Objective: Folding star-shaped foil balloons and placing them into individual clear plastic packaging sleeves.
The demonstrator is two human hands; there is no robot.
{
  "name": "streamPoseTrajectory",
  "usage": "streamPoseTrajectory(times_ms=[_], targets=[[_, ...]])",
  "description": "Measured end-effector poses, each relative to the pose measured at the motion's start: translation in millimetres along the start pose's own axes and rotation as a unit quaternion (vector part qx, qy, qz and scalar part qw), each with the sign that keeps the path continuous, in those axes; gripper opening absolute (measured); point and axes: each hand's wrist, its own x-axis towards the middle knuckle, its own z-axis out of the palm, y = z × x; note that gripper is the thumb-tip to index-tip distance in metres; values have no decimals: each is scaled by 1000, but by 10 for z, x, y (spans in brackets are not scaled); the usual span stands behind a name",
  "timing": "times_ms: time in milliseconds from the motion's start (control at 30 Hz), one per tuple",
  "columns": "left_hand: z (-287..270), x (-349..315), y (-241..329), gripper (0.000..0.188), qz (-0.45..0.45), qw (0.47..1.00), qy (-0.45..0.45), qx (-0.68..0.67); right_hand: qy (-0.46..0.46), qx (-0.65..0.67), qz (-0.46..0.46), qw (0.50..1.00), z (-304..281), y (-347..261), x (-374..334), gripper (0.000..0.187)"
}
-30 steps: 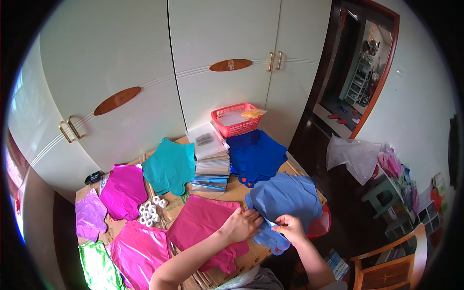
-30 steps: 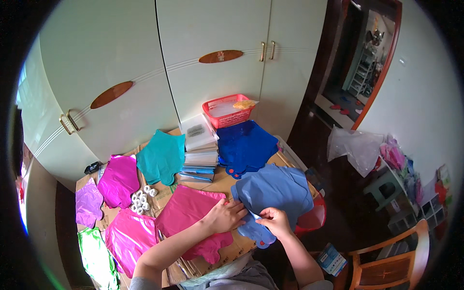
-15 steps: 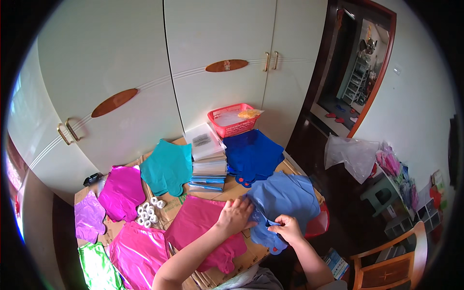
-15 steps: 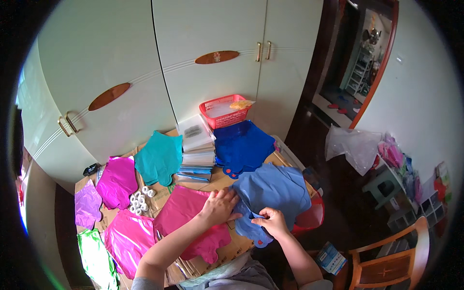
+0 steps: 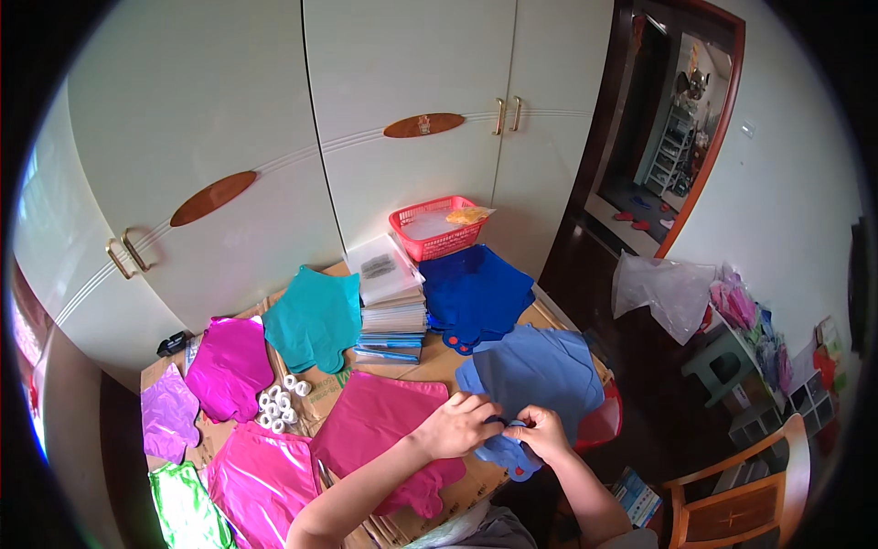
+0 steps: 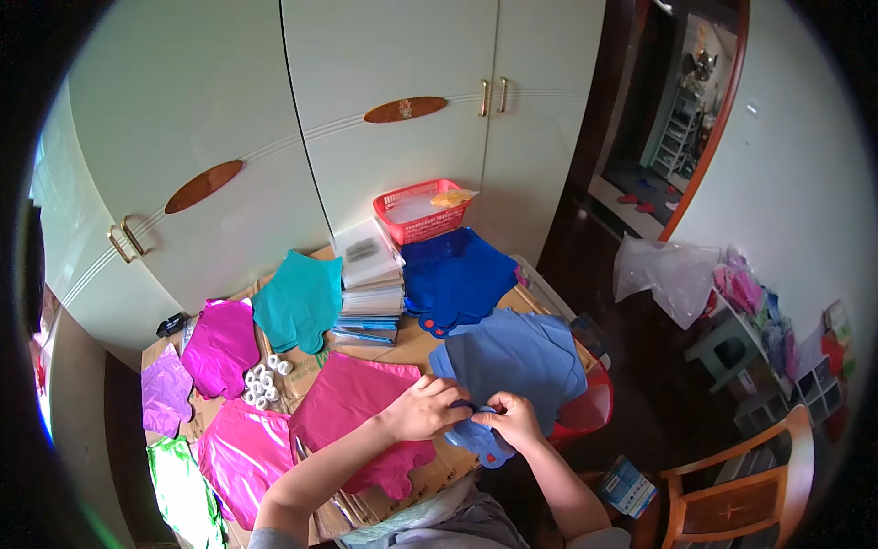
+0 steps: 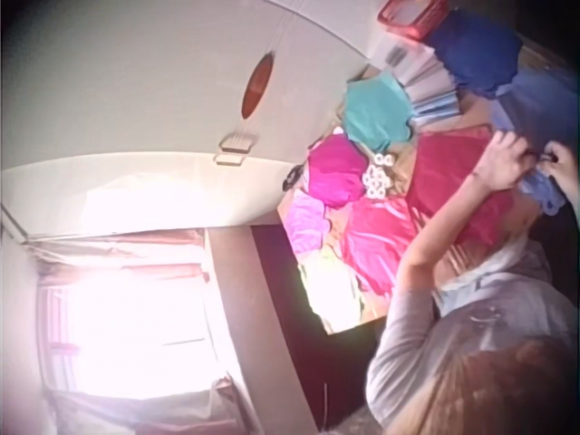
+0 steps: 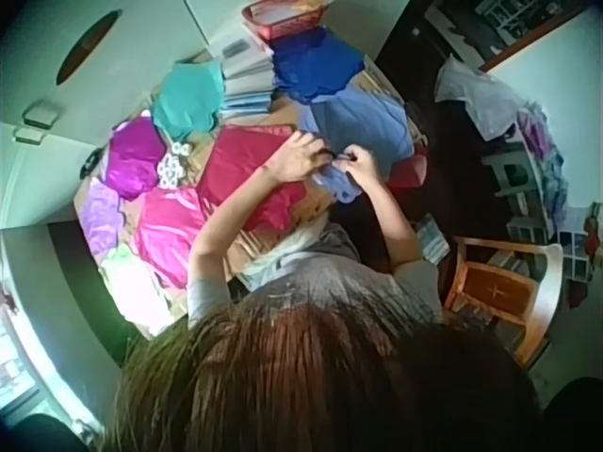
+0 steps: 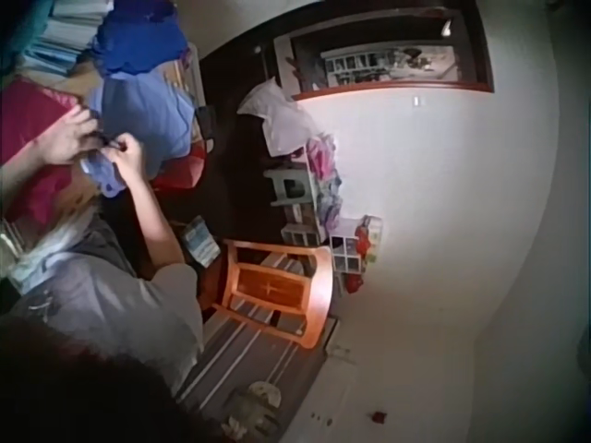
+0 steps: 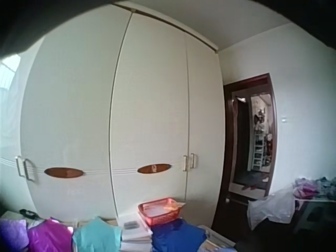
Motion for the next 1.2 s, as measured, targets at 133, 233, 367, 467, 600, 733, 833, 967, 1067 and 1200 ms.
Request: streamPoseTrajectory(times_ms=[133,233,367,467,600,733,833,967,1067,1200], targets=[[-35,16,0,36,-54,997,-49,7,-10,12,23,1000,-13,-18,-10,22],[-44,27,-17,38,-75,994,-72,28,-16,-15,24,999,-22,-22,-6,20],[-114,95,9,32,-97,992,-76,24,-21,-25,21,999,-28,-61,-7,18],[-60,111,9,25,-111,993,-39,29,-27,4,24,999,-41,-68,-10,17],[61,144,-44,29,-201,974,-25,103,-36,12,17,999,-46,-43,-9,14],[240,142,-184,32,-281,950,-65,124,-41,39,25,998,-62,-44,-14,14],[300,150,-318,39,-297,941,-44,159,-44,61,25,997,-81,2,-6,14],[291,172,-393,68,-320,931,-88,154,-13,113,15,993,-132,69,2,13],[173,200,-358,82,-337,920,-137,145,35,208,60,976,-224,96,8,10],[230,207,-369,83,-330,922,-138,149,166,279,60,944,-612,195,30,14]])
